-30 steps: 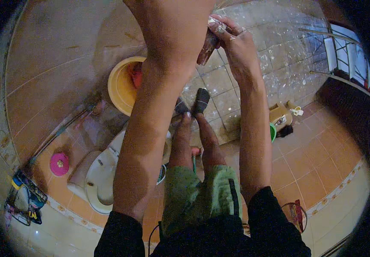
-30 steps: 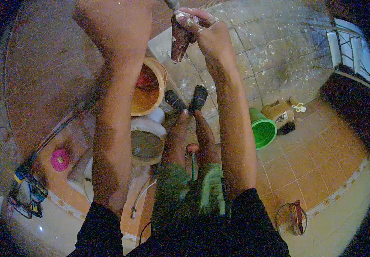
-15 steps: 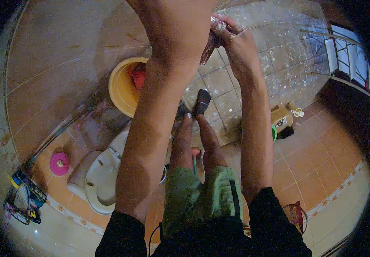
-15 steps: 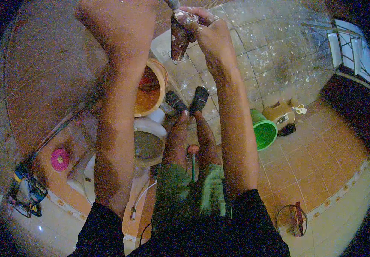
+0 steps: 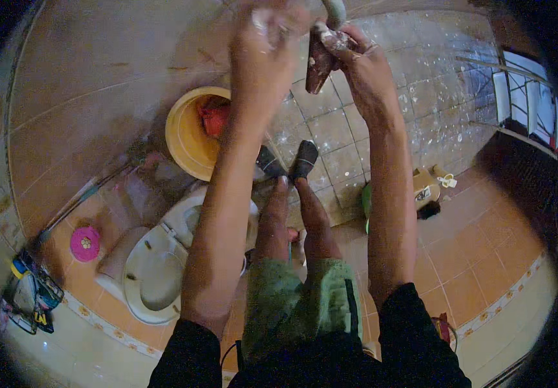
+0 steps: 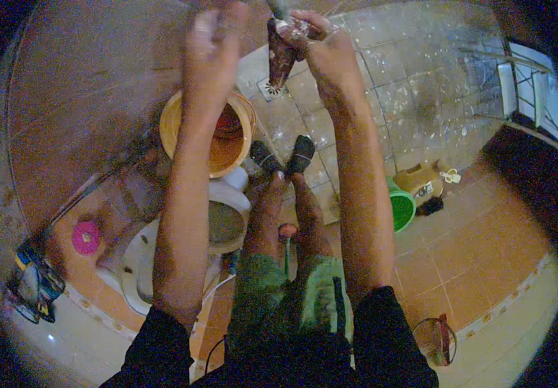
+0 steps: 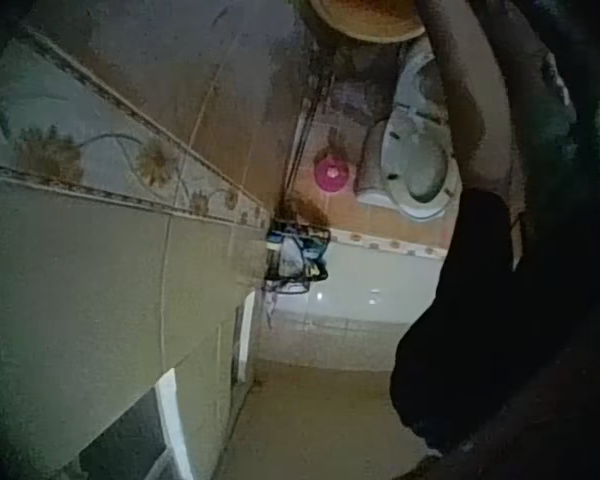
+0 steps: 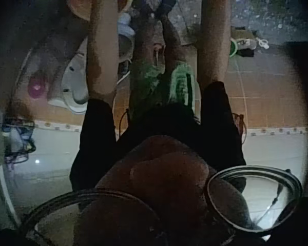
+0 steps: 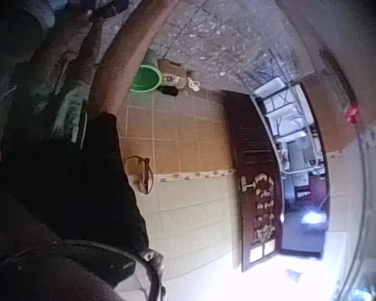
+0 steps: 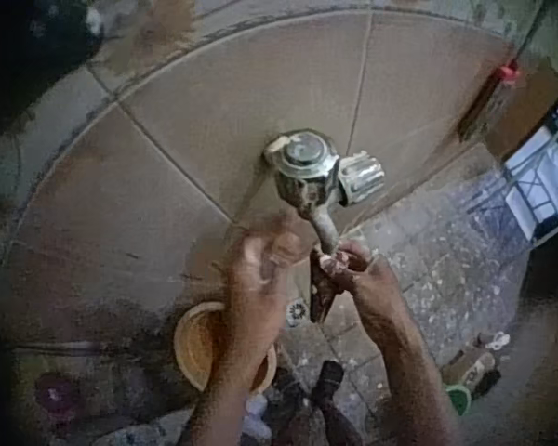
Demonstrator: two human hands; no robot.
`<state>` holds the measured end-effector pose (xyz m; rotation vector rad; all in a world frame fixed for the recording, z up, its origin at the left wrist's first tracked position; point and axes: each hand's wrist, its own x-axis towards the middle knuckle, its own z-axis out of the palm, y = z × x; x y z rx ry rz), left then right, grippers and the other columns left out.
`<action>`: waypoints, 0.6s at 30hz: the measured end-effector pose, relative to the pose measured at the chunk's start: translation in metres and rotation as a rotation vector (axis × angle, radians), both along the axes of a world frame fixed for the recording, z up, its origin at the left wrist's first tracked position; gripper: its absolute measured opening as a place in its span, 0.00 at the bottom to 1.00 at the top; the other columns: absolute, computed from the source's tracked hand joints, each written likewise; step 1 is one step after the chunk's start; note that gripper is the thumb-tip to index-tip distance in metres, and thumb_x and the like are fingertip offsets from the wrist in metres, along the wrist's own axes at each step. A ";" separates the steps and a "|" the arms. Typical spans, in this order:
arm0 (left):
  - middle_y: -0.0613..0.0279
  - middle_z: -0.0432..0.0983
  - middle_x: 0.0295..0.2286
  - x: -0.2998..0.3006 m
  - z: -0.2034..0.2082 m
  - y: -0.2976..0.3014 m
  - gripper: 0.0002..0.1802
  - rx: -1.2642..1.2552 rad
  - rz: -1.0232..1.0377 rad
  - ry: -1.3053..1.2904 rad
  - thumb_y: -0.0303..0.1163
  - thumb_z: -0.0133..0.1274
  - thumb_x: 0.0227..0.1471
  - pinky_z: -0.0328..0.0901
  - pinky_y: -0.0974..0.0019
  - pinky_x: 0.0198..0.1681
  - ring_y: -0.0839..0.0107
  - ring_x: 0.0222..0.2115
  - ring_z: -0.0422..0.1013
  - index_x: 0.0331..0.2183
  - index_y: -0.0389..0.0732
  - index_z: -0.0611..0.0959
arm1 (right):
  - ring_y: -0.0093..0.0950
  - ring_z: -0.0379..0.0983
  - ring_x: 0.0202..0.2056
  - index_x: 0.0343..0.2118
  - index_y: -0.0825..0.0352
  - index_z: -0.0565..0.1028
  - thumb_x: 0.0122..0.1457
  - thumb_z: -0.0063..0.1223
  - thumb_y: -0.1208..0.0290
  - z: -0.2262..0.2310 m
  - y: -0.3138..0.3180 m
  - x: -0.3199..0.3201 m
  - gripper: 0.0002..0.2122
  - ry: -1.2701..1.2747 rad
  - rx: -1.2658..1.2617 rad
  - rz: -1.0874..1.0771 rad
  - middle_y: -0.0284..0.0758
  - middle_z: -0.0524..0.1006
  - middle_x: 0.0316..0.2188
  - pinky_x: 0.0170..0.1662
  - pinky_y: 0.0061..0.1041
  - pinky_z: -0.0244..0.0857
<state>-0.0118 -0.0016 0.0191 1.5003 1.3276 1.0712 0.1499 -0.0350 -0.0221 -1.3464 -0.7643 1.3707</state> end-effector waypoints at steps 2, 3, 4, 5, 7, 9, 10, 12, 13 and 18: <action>0.57 0.82 0.34 0.003 -0.012 -0.007 0.22 -0.057 -0.075 -0.101 0.34 0.67 0.51 0.72 0.62 0.41 0.66 0.35 0.78 0.45 0.32 0.81 | 0.19 0.70 0.29 0.48 0.70 0.79 0.61 0.62 0.65 0.002 0.000 -0.002 0.17 0.041 -0.020 -0.017 0.30 0.79 0.29 0.33 0.21 0.62; 0.59 0.82 0.32 0.005 -0.018 -0.008 0.23 -0.113 -0.159 -0.206 0.33 0.69 0.50 0.72 0.65 0.39 0.69 0.33 0.78 0.45 0.32 0.82 | 0.19 0.70 0.29 0.47 0.70 0.80 0.63 0.60 0.65 0.004 0.000 -0.003 0.15 0.079 -0.041 -0.042 0.29 0.79 0.28 0.32 0.20 0.61; 0.59 0.82 0.32 0.006 -0.019 -0.007 0.23 -0.115 -0.155 -0.211 0.33 0.69 0.50 0.72 0.65 0.39 0.69 0.33 0.78 0.45 0.32 0.82 | 0.19 0.70 0.29 0.47 0.70 0.80 0.63 0.60 0.65 0.005 0.002 -0.004 0.15 0.075 -0.043 -0.038 0.29 0.79 0.28 0.32 0.20 0.61; 0.60 0.82 0.31 0.007 -0.021 -0.006 0.23 -0.149 -0.155 -0.166 0.32 0.69 0.48 0.72 0.67 0.38 0.71 0.32 0.77 0.45 0.33 0.83 | 0.18 0.69 0.29 0.45 0.69 0.80 0.63 0.59 0.65 0.007 0.003 -0.004 0.13 0.026 -0.073 -0.063 0.28 0.79 0.28 0.33 0.21 0.61; 0.60 0.82 0.30 0.005 -0.031 -0.004 0.23 -0.188 -0.150 -0.125 0.31 0.70 0.47 0.72 0.68 0.37 0.74 0.31 0.77 0.45 0.35 0.84 | 0.18 0.69 0.29 0.44 0.69 0.81 0.64 0.59 0.66 0.007 0.001 -0.006 0.12 -0.026 -0.108 -0.083 0.28 0.78 0.27 0.33 0.21 0.61; 0.66 0.79 0.32 -0.001 -0.044 0.003 0.24 -0.202 -0.260 -0.077 0.34 0.70 0.49 0.70 0.70 0.39 0.76 0.33 0.75 0.47 0.35 0.83 | 0.18 0.69 0.29 0.42 0.68 0.81 0.65 0.58 0.65 0.004 0.000 -0.007 0.11 -0.029 -0.083 -0.069 0.27 0.78 0.27 0.34 0.22 0.62; 0.66 0.79 0.32 0.000 -0.044 0.002 0.24 -0.201 -0.259 -0.079 0.34 0.70 0.49 0.70 0.70 0.39 0.76 0.33 0.75 0.47 0.35 0.83 | 0.18 0.69 0.29 0.42 0.68 0.81 0.65 0.58 0.65 0.000 -0.002 -0.004 0.11 -0.031 -0.082 -0.068 0.27 0.78 0.27 0.34 0.22 0.62; 0.67 0.78 0.30 0.005 -0.042 -0.001 0.23 -0.243 -0.241 -0.044 0.33 0.70 0.49 0.69 0.72 0.36 0.79 0.32 0.74 0.46 0.37 0.83 | 0.19 0.71 0.31 0.43 0.68 0.81 0.65 0.58 0.65 -0.008 -0.006 0.003 0.12 -0.015 -0.018 -0.009 0.27 0.79 0.28 0.37 0.24 0.64; 0.67 0.78 0.30 0.004 -0.041 -0.001 0.23 -0.241 -0.241 -0.043 0.33 0.70 0.49 0.69 0.72 0.36 0.79 0.32 0.74 0.46 0.37 0.83 | 0.19 0.71 0.31 0.43 0.68 0.81 0.65 0.58 0.65 -0.007 -0.006 0.003 0.12 -0.014 -0.017 -0.009 0.27 0.79 0.28 0.37 0.24 0.64; 0.65 0.79 0.28 0.001 -0.047 0.009 0.21 -0.110 -0.250 0.052 0.35 0.69 0.50 0.69 0.70 0.33 0.77 0.27 0.75 0.45 0.36 0.84 | 0.20 0.74 0.38 0.44 0.69 0.81 0.64 0.60 0.67 0.009 -0.003 0.001 0.12 -0.159 -0.065 -0.017 0.32 0.82 0.35 0.43 0.23 0.67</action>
